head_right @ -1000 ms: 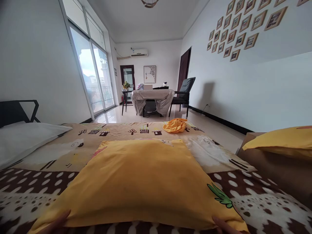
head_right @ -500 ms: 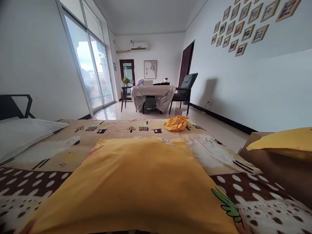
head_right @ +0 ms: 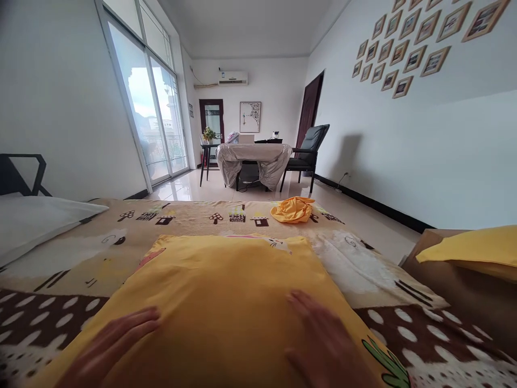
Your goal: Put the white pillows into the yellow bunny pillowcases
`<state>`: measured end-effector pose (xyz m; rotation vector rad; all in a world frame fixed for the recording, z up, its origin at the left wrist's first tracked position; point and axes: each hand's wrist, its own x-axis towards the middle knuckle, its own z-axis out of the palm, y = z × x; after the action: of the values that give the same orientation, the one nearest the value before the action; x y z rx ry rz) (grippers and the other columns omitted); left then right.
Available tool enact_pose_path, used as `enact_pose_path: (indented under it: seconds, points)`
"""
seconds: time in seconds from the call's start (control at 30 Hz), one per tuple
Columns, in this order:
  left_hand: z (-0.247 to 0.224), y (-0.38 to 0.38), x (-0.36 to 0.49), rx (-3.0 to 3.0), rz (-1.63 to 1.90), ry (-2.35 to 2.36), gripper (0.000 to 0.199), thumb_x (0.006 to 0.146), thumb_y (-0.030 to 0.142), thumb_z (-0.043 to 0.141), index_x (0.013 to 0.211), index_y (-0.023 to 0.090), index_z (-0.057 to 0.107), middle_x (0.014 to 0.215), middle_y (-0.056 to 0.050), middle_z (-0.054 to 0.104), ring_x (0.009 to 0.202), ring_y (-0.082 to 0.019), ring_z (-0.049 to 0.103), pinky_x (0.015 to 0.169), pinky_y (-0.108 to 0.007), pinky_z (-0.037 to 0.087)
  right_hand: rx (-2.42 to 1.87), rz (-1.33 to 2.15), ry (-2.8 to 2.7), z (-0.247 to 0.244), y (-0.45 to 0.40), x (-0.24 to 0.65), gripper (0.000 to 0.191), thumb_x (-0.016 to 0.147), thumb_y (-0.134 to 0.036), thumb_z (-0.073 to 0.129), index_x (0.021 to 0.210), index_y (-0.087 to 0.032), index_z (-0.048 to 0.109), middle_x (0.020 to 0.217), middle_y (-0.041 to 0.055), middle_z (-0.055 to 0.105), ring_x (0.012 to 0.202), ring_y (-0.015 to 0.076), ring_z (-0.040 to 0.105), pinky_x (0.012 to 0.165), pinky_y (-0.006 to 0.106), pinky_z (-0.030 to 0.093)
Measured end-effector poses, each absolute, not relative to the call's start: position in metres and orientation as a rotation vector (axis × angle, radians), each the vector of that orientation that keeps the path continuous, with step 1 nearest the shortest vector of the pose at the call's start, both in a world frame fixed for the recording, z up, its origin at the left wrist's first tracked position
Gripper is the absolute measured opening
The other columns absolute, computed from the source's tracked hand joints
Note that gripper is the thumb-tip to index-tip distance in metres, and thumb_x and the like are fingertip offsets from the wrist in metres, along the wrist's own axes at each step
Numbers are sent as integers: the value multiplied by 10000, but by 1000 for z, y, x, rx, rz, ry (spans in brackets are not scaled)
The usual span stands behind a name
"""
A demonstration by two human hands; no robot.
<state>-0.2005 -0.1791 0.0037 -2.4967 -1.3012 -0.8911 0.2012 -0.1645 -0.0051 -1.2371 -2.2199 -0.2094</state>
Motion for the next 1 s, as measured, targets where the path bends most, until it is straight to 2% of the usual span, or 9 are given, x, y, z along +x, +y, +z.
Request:
enact_pose_path:
  seconds: [0.1, 0.23, 0.33, 0.43, 0.5, 0.67, 0.77, 0.93, 1.0]
  points:
    - [58, -119, -143, -2617, -616, -1381, 411, 774, 40, 391, 1068, 198, 631, 1237, -89, 620, 1155, -205, 558, 986, -344, 443, -1183, -57, -2448, 43, -111, 120, 426, 923, -323, 435, 1338, -236, 469, 1385, 64, 503, 1277, 234, 453, 1043, 394, 376]
    - [84, -3, -90, -2597, -392, -1746, 340, 759, 31, 393, 974, 103, 647, 1067, -159, 685, 1039, -249, 626, 948, -408, 421, -1431, 116, -2397, 62, -18, 64, 333, 922, -270, 411, 1131, -129, 627, 1195, 156, 632, 1165, 265, 543, 1042, 436, 313]
    - [50, 42, -89, -2602, -397, -1875, 381, 880, 153, 299, 1003, 32, 639, 1055, -198, 683, 1010, -241, 641, 899, -378, 421, -1447, 246, -2422, 35, 34, 70, 417, 947, -399, 352, 1159, -176, 634, 1157, 107, 667, 1092, 240, 596, 985, 376, 386]
    - [0, 53, -111, -2671, -436, -1946, 485, 936, 307, 232, 1082, 124, 657, 1157, -103, 679, 1073, -223, 621, 904, -302, 441, -1452, 376, -2422, -6, 63, 103, 468, 947, -461, 311, 1262, -243, 580, 1289, 30, 598, 1184, 201, 543, 1015, 321, 376]
    - [-25, 57, -134, -2668, -454, -2017, 493, 938, 366, 231, 1125, 197, 654, 1230, -33, 650, 1164, -221, 570, 969, -290, 418, -1537, 428, -2373, -30, 75, 136, 498, 938, -477, 297, 1278, -240, 573, 1341, 27, 552, 1245, 210, 493, 1059, 340, 338]
    - [-46, 82, -209, -2468, -341, -2347, 510, 909, 464, 275, 1255, 247, 581, 1403, -48, 499, 1344, -273, 378, 1111, -478, 223, -1867, 529, -2186, -71, 97, 222, 562, 918, -460, 217, 1256, -226, 600, 1359, 28, 531, 1292, 246, 447, 1097, 408, 308]
    - [-50, 95, -250, -2323, -218, -2561, 596, 897, 513, 230, 1303, 216, 550, 1388, -84, 508, 1310, -316, 420, 1074, -515, 275, -1936, 590, -2106, -84, 104, 251, 587, 903, -502, 224, 1309, -232, 552, 1418, 7, 463, 1353, 226, 360, 1140, 394, 241]
    - [-63, 107, -281, -2240, -122, -2677, 647, 892, 522, 179, 1341, 201, 515, 1421, -48, 472, 1316, -276, 421, 1065, -421, 337, -2052, 613, -2029, -94, 112, 267, 577, 894, -537, 263, 1343, -267, 507, 1469, -10, 384, 1387, 237, 291, 1155, 457, 167]
    - [-68, 108, -284, -2185, -109, -2686, 656, 890, 532, 170, 1339, 203, 517, 1433, -65, 455, 1329, -307, 396, 1058, -484, 330, -2118, 570, -1972, -98, 114, 270, 560, 902, -512, 270, 1350, -265, 496, 1482, -3, 361, 1393, 236, 279, 1151, 470, 169]
